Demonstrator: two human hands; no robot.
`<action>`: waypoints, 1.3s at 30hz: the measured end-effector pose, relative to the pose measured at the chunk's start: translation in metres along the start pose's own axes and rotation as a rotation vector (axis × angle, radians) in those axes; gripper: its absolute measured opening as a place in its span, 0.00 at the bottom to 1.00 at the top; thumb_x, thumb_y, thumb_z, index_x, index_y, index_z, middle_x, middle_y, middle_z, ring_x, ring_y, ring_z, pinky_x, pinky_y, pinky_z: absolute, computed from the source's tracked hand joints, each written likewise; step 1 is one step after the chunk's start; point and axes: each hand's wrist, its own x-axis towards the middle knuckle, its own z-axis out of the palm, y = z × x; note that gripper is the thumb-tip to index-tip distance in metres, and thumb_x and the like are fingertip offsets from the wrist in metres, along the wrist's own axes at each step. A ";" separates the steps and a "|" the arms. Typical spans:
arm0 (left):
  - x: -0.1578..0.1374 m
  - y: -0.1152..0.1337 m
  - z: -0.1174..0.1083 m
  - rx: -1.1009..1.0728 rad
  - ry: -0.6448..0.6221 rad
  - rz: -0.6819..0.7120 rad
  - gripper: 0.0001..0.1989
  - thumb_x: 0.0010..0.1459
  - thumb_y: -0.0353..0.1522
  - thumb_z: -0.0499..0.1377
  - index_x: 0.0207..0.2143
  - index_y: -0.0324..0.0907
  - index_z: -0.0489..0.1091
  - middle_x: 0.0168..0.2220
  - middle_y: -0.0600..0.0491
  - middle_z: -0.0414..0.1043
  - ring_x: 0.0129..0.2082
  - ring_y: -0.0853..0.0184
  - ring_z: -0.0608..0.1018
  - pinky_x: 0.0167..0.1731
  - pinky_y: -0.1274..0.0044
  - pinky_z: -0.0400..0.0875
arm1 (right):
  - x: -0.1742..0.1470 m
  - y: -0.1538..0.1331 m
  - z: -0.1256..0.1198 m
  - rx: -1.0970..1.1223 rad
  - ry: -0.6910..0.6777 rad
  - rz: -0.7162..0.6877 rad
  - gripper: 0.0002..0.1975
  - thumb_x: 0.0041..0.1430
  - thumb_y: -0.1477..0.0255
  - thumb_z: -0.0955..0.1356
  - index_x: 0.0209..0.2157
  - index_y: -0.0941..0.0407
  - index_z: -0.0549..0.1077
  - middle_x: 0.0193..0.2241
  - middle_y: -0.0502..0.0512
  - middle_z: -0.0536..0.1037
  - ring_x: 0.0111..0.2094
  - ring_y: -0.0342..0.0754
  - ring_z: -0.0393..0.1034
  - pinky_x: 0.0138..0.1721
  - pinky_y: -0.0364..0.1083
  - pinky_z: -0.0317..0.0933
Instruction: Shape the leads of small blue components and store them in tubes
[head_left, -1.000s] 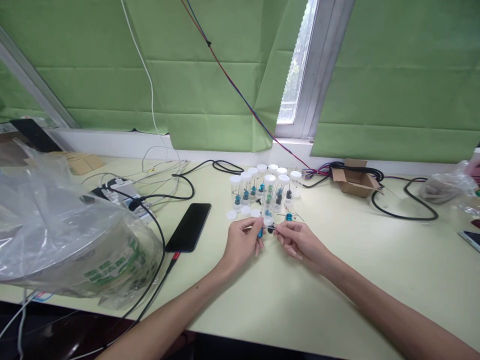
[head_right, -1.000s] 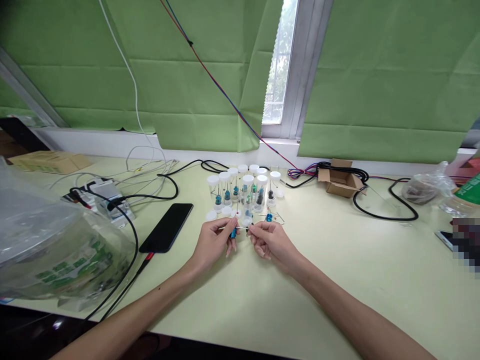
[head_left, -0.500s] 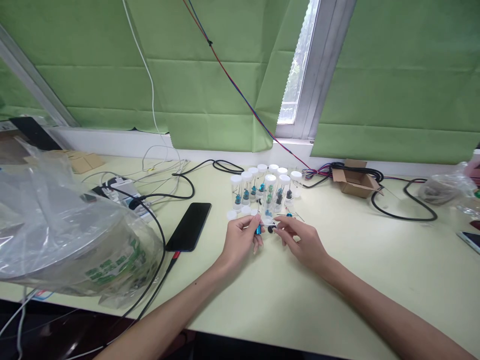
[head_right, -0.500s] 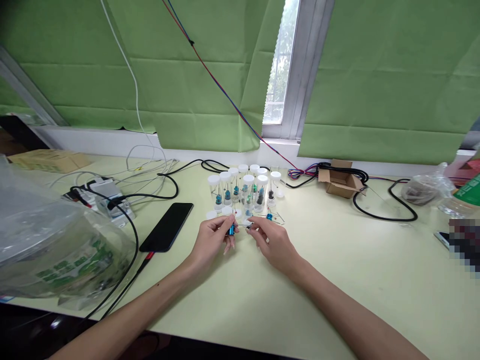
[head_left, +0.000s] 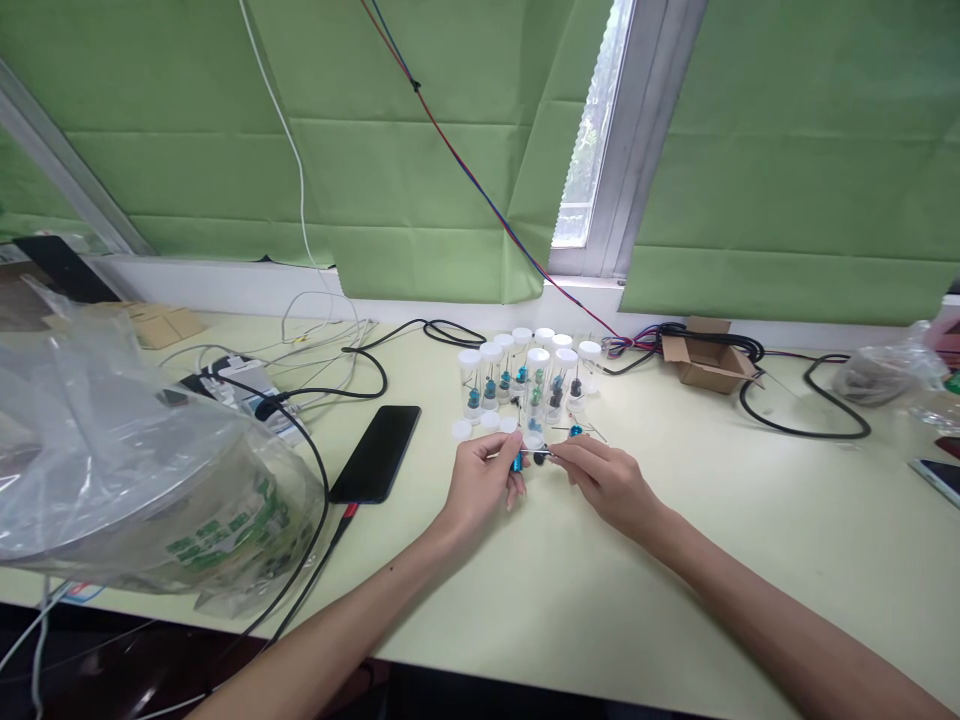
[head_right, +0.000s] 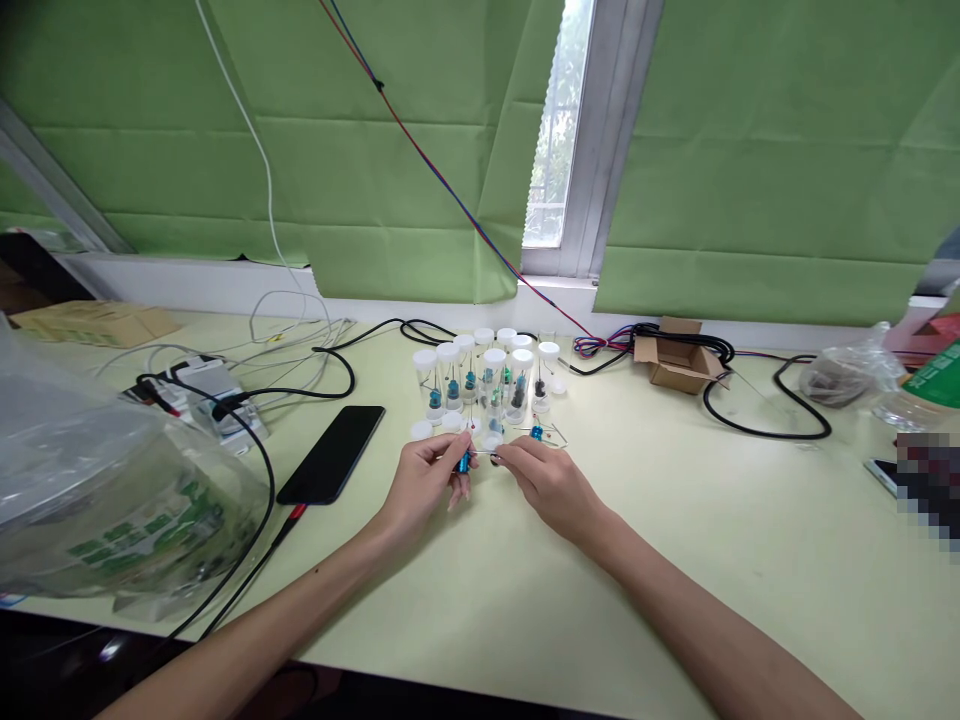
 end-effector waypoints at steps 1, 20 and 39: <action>0.000 -0.001 0.000 0.005 0.000 -0.001 0.22 0.59 0.47 0.58 0.22 0.38 0.69 0.19 0.56 0.67 0.11 0.76 0.65 0.15 0.80 0.57 | 0.000 0.000 0.000 0.012 0.005 0.016 0.10 0.69 0.77 0.60 0.44 0.55 0.72 0.29 0.55 0.77 0.26 0.43 0.70 0.27 0.41 0.64; 0.000 -0.003 -0.001 0.016 -0.010 0.012 0.21 0.59 0.47 0.58 0.24 0.38 0.70 0.20 0.55 0.69 0.11 0.75 0.65 0.14 0.80 0.58 | 0.004 -0.013 0.004 0.506 -0.064 0.684 0.14 0.64 0.63 0.66 0.27 0.56 0.70 0.20 0.49 0.72 0.15 0.40 0.64 0.19 0.41 0.60; -0.001 -0.003 0.000 0.030 -0.011 0.067 0.20 0.59 0.46 0.58 0.24 0.39 0.70 0.19 0.55 0.69 0.12 0.73 0.67 0.14 0.79 0.59 | 0.010 -0.015 0.004 0.944 -0.138 0.952 0.21 0.59 0.55 0.68 0.25 0.58 0.70 0.15 0.45 0.69 0.10 0.37 0.60 0.11 0.38 0.49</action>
